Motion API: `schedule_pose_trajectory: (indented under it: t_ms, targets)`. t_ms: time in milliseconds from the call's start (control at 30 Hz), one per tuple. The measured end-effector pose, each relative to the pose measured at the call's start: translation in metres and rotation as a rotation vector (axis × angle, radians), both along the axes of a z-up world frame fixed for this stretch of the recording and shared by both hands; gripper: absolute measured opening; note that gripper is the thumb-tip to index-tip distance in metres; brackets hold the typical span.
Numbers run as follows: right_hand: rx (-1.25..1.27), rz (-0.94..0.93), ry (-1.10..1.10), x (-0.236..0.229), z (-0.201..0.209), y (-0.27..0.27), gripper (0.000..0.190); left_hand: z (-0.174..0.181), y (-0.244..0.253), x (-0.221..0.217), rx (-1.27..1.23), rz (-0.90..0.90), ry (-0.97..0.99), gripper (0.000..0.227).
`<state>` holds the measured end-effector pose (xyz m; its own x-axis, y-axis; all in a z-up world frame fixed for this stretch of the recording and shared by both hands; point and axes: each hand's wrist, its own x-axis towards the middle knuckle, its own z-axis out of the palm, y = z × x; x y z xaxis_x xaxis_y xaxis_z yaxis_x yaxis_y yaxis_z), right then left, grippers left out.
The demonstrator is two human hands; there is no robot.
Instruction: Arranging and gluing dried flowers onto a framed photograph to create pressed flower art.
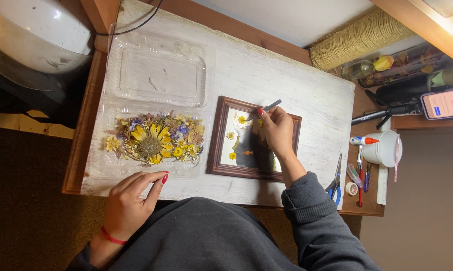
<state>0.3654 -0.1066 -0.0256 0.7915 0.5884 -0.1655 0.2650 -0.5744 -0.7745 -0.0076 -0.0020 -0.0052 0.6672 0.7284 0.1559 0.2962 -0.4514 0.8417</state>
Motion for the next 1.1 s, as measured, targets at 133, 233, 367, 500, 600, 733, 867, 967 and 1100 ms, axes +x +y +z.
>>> schedule_pose_trajectory:
  t_ms: [133,233,367,500,600,733,867,967,1100]
  targets:
    - [0.017,0.01,0.007,-0.002,0.002,0.001,0.016,0.003,0.001,0.0,0.0,0.002,0.009,0.018]
    - [0.041,-0.011,0.067,-0.001,0.001,0.0,0.015,0.003,0.002,0.001,0.0,0.004,-0.003,0.016]
    - [0.099,0.025,0.066,0.002,-0.003,-0.003,0.015,0.003,0.003,0.0,0.004,0.005,-0.01,0.017]
    - [0.084,0.04,0.021,0.0,0.004,-0.002,0.014,0.002,0.005,0.0,-0.001,-0.009,-0.017,0.017]
    - [-0.019,0.024,-0.04,-0.001,0.01,0.0,0.014,0.001,0.005,-0.001,-0.026,-0.009,0.003,0.018]
    - [0.107,0.063,-0.012,0.032,-0.011,-0.025,0.014,0.004,0.008,-0.004,0.015,0.018,-0.026,0.016]
    - [0.415,-0.08,0.157,0.078,-0.013,-0.06,0.007,0.004,0.013,-0.01,0.021,0.049,-0.043,0.015]
    - [0.421,-0.237,0.239,0.082,0.014,-0.069,0.014,0.003,0.013,-0.011,0.012,0.053,-0.046,0.016]
    - [0.375,-0.375,0.297,0.074,0.034,-0.068,0.02,0.005,0.014,-0.009,0.008,0.05,-0.044,0.016]
